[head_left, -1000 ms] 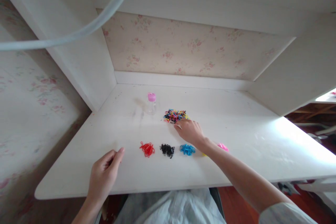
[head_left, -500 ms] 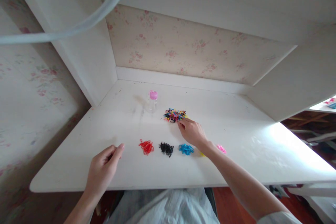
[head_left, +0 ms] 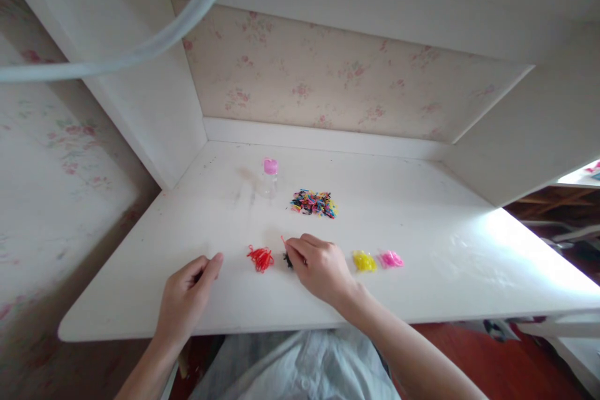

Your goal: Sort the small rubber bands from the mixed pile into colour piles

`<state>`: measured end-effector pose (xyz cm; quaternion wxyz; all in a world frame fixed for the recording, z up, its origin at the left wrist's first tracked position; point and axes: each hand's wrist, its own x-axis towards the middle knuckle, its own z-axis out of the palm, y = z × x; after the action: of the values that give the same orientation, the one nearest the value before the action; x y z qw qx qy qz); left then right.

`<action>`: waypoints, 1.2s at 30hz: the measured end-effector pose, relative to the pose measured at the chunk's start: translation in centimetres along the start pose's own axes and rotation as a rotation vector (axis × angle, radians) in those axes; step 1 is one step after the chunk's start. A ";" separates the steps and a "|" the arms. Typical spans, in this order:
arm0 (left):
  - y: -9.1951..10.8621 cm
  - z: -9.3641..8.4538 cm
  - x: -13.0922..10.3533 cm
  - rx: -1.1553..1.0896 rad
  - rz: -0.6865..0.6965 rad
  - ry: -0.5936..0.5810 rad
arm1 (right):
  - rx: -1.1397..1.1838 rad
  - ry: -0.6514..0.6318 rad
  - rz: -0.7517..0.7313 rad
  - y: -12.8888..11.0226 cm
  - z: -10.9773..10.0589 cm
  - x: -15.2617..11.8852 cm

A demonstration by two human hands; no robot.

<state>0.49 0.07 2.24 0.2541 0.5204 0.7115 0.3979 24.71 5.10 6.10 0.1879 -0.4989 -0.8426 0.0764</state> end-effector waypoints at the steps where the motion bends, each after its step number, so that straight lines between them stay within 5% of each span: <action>1: 0.0 0.0 0.0 0.005 0.000 0.000 | -0.008 -0.017 -0.025 -0.6 0.5 0.0; 10: -0.1 0.0 0.0 0.014 0.010 -0.027 | -0.116 -0.075 -0.126 -2.8 2.5 0.6; 23: 0.2 0.0 0.1 0.055 0.040 -0.033 | -0.137 -0.109 -0.118 -2.6 2.9 0.5; 29: 0.0 0.1 0.0 0.065 0.038 -0.022 | -0.074 -0.071 -0.088 -1.9 1.8 -0.4; 36: 0.8 0.3 0.2 0.141 0.036 -0.014 | 0.183 0.141 0.004 1.0 -1.1 -4.5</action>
<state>1.10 0.46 2.77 0.2144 0.5524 0.7267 0.3476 27.96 1.60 5.71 0.2914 -0.4856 -0.8156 0.1181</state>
